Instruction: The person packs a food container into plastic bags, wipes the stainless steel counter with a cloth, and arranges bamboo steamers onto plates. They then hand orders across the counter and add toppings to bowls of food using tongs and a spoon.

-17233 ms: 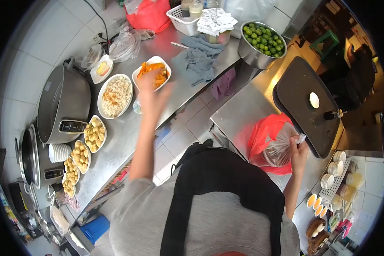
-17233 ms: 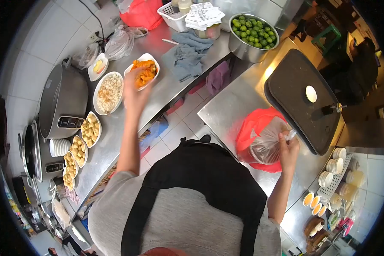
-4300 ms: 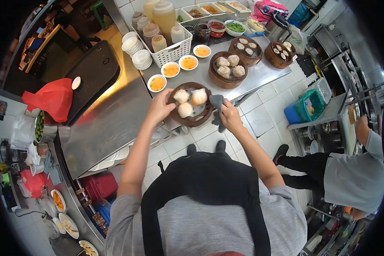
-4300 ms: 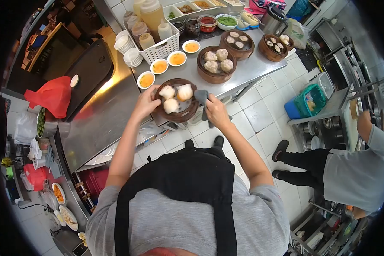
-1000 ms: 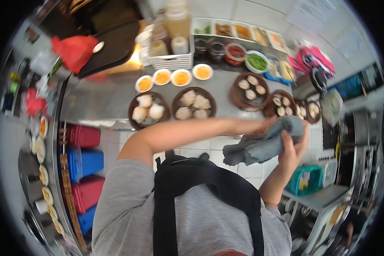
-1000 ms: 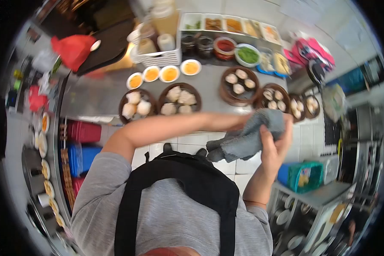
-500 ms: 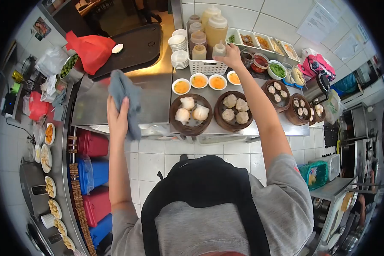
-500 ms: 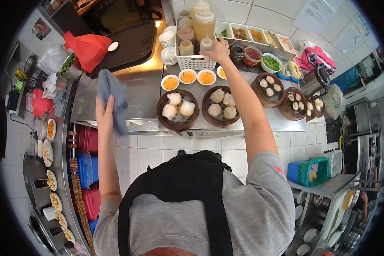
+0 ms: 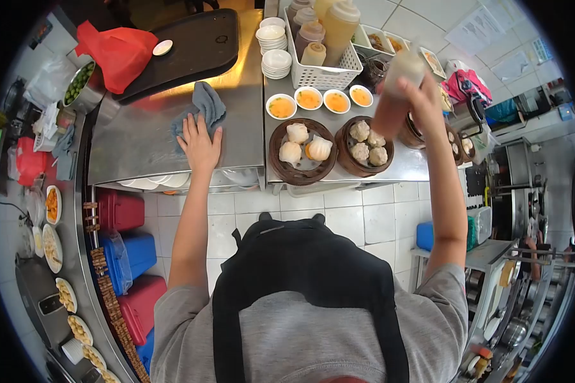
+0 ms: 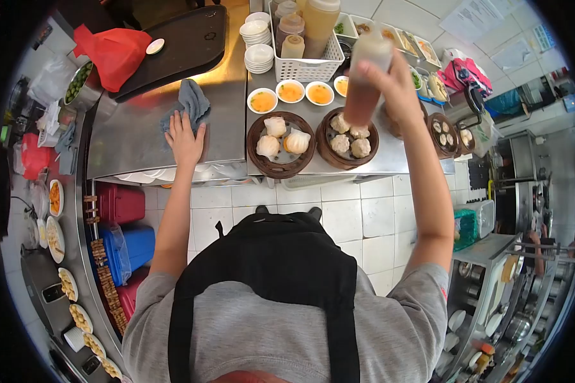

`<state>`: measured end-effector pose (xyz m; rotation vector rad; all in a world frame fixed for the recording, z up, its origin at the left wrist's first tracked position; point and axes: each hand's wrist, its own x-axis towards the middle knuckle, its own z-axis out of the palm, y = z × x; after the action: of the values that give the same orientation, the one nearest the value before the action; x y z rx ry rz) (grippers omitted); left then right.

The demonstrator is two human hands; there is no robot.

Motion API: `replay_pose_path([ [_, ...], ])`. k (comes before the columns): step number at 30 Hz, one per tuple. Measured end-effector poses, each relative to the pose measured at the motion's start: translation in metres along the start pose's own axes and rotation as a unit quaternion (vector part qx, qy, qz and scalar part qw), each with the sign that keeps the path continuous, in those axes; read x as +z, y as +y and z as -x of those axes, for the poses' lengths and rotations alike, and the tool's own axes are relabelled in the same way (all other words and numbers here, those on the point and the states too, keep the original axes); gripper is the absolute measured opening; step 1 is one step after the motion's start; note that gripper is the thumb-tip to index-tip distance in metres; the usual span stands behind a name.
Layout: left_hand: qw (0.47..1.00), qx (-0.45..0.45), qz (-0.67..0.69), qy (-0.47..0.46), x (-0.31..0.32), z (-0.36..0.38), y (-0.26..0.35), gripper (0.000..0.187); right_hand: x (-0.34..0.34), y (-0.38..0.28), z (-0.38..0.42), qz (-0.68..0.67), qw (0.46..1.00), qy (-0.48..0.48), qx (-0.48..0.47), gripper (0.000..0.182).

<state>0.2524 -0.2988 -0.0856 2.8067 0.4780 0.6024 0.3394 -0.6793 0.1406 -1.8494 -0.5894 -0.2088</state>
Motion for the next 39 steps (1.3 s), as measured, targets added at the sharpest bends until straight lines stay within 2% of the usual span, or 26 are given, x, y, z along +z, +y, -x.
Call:
replay_pose_path([
  [1, 1.0, 0.003, 0.004, -0.002, 0.0, -0.001, -0.001, 0.062, 0.004, -0.003, 0.013, -0.039, 0.996, -0.065, 0.042, 0.046],
  [3, 1.0, -0.007, 0.002, -0.004, 0.002, -0.001, -0.001, 0.06, 0.014, -0.012, 0.035, 0.157, 0.958, -0.219, 0.092, 0.048],
  [5, 1.0, -0.004, 0.012, -0.003, 0.002, 0.0, -0.002, 0.06, 0.028, -0.014, 0.052, 0.302, 0.877, -0.358, 0.107, 0.05],
  [6, 1.0, -0.003, 0.015, 0.002, 0.002, 0.0, -0.002, 0.059, 0.034, -0.013, 0.059, 0.304, 0.876, -0.359, 0.109, 0.05],
  [8, 1.0, -0.004, 0.016, 0.0, 0.002, 0.001, -0.003, 0.059, 0.045, -0.009, 0.068, 0.451, 0.798, -0.379, 0.128, 0.05],
  [12, 1.0, -0.004, 0.018, 0.004, 0.002, 0.001, -0.004, 0.058, 0.055, -0.004, 0.066, 0.501, 0.776, -0.378, 0.065, 0.05],
  [14, 1.0, -0.008, 0.018, 0.004, 0.001, 0.002, -0.004, 0.058, 0.058, -0.001, 0.061, 0.534, 0.741, -0.404, 0.039, 0.051],
  [17, 1.0, -0.01, 0.021, 0.006, 0.0, 0.001, -0.004, 0.057, 0.071, -0.006, 0.057, 0.513, 0.761, -0.397, 0.008, 0.052],
  [20, 1.0, -0.009, 0.024, 0.007, -0.001, 0.002, -0.003, 0.057, 0.098, -0.019, 0.05, 0.522, 0.731, -0.44, -0.012, 0.053],
  [24, 0.999, -0.013, 0.029, 0.005, -0.004, 0.002, -0.003, 0.057, 0.108, -0.009, 0.037, 0.525, 0.738, -0.423, -0.036, 0.053],
  [29, 1.0, -0.008, 0.024, 0.001, -0.001, 0.002, -0.004, 0.058, 0.099, 0.005, 0.021, 0.565, 0.719, -0.405, 0.02, 0.052],
  [31, 1.0, 0.003, 0.017, 0.017, 0.0, 0.002, -0.006, 0.058, 0.083, 0.008, 0.023, 0.47, 0.793, -0.383, 0.058, 0.052],
  [32, 1.0, 0.002, 0.012, 0.015, 0.001, 0.001, -0.006, 0.058, 0.071, 0.011, 0.021, 0.398, 0.82, -0.395, 0.112, 0.053],
  [33, 0.999, 0.023, 0.022, 0.01, 0.004, -0.001, 0.003, 0.058, 0.044, 0.033, 0.028, 0.203, 0.904, -0.363, 0.095, 0.055],
  [35, 1.0, -0.002, 0.019, 0.014, 0.001, 0.002, -0.002, 0.057, 0.006, 0.045, 0.049, 0.163, 0.935, -0.289, 0.123, 0.057],
  [36, 1.0, 0.002, 0.022, 0.013, 0.001, 0.002, -0.002, 0.057, -0.004, 0.036, 0.053, 0.166, 0.936, -0.285, 0.126, 0.057],
  [38, 1.0, -0.003, 0.009, 0.012, 0.001, 0.001, -0.001, 0.057, -0.021, 0.014, 0.058, 0.405, 0.806, -0.368, 0.227, 0.057],
  [39, 1.0, 0.003, 0.01, 0.011, 0.002, 0.001, -0.001, 0.057, -0.025, 0.015, 0.066, 0.405, 0.807, -0.364, 0.23, 0.057],
])
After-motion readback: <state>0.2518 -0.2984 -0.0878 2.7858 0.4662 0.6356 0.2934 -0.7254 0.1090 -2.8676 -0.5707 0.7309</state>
